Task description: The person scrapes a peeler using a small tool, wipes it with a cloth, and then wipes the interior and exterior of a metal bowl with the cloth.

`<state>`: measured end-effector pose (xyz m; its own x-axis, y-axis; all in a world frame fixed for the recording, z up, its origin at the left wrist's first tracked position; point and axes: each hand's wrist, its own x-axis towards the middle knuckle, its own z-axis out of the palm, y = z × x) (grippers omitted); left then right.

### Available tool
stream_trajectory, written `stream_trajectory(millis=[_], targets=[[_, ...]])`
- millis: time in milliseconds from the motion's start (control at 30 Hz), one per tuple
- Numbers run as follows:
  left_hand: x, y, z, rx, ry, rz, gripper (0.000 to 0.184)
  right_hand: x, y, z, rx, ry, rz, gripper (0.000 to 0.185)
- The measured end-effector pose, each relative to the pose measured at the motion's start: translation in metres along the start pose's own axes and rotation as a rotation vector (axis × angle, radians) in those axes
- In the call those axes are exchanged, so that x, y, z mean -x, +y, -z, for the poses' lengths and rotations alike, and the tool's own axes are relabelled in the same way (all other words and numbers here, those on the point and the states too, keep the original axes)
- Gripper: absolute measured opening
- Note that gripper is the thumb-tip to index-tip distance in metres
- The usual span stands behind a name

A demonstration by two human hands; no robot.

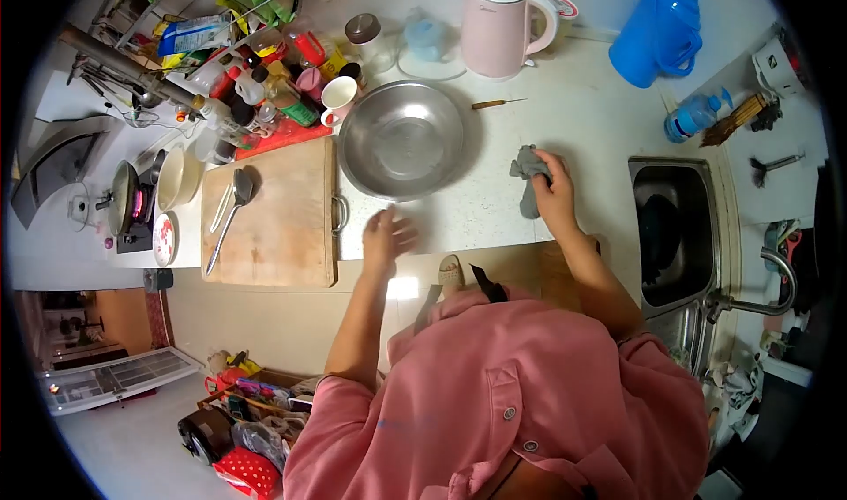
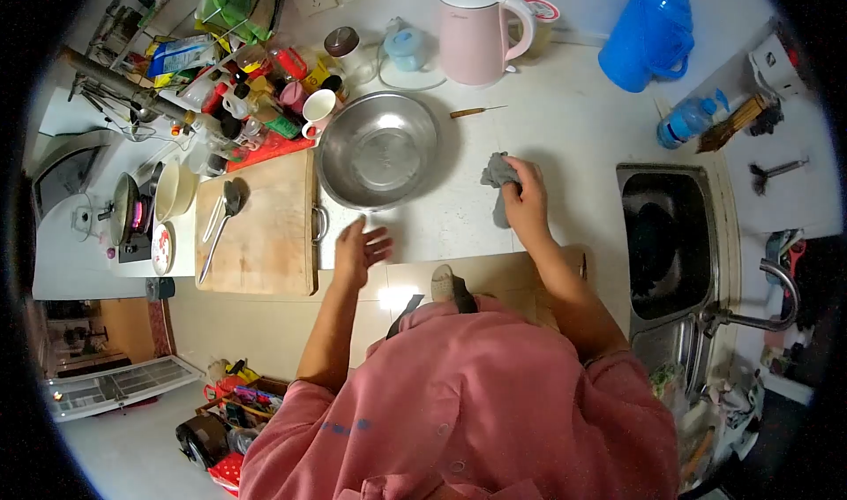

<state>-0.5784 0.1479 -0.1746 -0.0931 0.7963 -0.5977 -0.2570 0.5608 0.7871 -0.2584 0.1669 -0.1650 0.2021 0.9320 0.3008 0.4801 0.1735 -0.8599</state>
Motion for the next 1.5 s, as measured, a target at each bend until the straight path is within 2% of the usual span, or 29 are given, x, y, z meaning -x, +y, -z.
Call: stream_trajectory(millis=[67,100,200,233,333,367,500,600,700,800,1000,1200,1300,1400,1500], targets=[[-0.025,0.018,0.016,0.113,-0.031,0.098,0.055,0.002,0.024,-0.009,0.304,-0.116,0.084,0.041],[-0.033,0.024,0.016,0.135,-0.057,0.096,0.051,0.003,0.025,-0.014,0.476,-0.266,-0.001,0.039],[-0.054,0.032,0.015,0.185,-0.116,0.046,0.040,0.013,0.016,-0.027,0.697,-0.083,0.273,0.037],[-0.057,0.030,0.014,0.199,-0.131,0.025,0.036,0.003,-0.010,-0.029,0.618,-0.041,0.354,0.037],[-0.051,0.019,0.003,0.297,-0.019,-0.062,0.029,-0.007,-0.041,-0.050,0.332,-0.210,0.313,0.035],[-0.049,0.018,-0.001,0.262,0.013,-0.029,0.026,-0.007,-0.051,-0.060,0.366,-0.238,0.373,0.031],[-0.039,-0.010,-0.002,0.358,-0.041,-0.123,0.026,-0.012,-0.052,-0.095,0.568,-0.364,0.461,0.022],[-0.037,-0.018,-0.002,0.352,-0.029,-0.099,0.029,-0.024,-0.053,-0.118,0.817,-0.433,0.482,0.023],[-0.028,-0.008,-0.007,0.349,-0.023,-0.090,0.030,-0.027,-0.038,-0.137,0.954,-0.410,0.495,0.024],[-0.024,-0.007,-0.011,0.305,-0.011,-0.147,0.028,-0.017,-0.036,-0.145,0.966,-0.471,0.351,0.026],[-0.026,-0.010,-0.013,0.265,0.029,-0.192,0.023,-0.007,-0.040,-0.151,0.774,-0.649,0.309,0.026],[-0.025,-0.016,-0.018,0.261,0.064,-0.225,0.023,-0.009,-0.032,-0.147,0.614,-0.652,0.345,0.030],[-0.023,-0.019,-0.023,0.215,0.079,-0.226,0.023,-0.009,-0.021,-0.147,0.730,-0.506,0.442,0.030],[-0.020,-0.014,-0.029,0.190,0.098,-0.246,0.025,-0.009,-0.024,-0.144,0.730,-0.520,0.451,0.030],[-0.018,-0.014,-0.032,0.245,0.113,-0.238,0.029,-0.017,-0.035,-0.136,0.662,-0.686,0.437,0.030]])
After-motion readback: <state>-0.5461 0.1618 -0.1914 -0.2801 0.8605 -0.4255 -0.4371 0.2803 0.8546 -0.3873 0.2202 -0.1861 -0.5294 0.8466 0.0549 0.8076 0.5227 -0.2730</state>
